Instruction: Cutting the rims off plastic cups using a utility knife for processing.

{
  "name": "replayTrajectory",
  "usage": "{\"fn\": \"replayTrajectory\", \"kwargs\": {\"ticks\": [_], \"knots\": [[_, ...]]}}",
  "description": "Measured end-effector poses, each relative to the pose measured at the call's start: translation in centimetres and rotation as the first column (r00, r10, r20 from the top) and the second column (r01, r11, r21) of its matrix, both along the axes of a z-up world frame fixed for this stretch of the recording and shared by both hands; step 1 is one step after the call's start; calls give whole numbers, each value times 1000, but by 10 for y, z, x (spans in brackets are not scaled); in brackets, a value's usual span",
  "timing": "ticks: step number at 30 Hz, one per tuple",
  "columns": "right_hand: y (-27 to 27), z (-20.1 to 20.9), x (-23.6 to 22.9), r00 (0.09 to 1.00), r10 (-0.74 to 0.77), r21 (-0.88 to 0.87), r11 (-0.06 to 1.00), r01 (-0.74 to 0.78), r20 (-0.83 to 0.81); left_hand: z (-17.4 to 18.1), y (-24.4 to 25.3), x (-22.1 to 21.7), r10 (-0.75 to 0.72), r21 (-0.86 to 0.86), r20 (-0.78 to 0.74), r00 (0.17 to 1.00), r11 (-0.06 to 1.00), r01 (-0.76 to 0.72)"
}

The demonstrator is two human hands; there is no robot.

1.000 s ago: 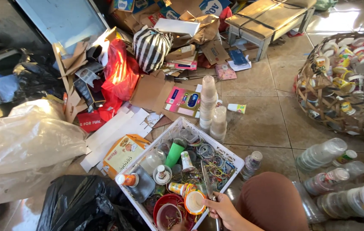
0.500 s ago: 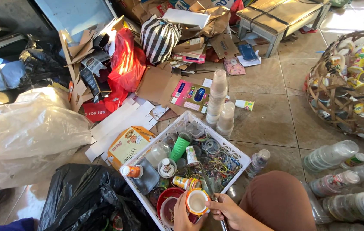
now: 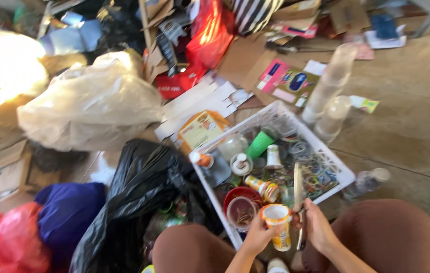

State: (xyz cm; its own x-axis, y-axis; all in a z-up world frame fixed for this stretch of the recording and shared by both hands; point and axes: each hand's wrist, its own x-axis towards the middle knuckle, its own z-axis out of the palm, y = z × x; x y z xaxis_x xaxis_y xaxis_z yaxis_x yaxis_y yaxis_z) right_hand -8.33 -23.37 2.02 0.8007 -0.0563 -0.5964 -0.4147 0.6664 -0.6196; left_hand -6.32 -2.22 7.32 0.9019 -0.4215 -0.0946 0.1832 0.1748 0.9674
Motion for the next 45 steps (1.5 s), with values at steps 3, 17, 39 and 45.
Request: {"fn": "replayTrajectory", "kwargs": {"ticks": [3, 17, 39, 45], "knots": [[0, -5, -6, 989, -1, -32, 999, 6, 148, -40, 0, -4, -113, -103, -290, 950, 991, 86], [18, -9, -17, 953, 103, -118, 990, -72, 286, -63, 1, -4, -121, -179, -373, 920, 982, 56], [13, -8, -20, 957, 169, -318, 944, -89, 234, 11, -2, -9, -140, -72, -31, 990, 988, 138], [14, 4, -20, 966, 214, -316, 935, -160, 145, 11, -1, -9, -145, -85, -49, 988, 986, 140]]}}
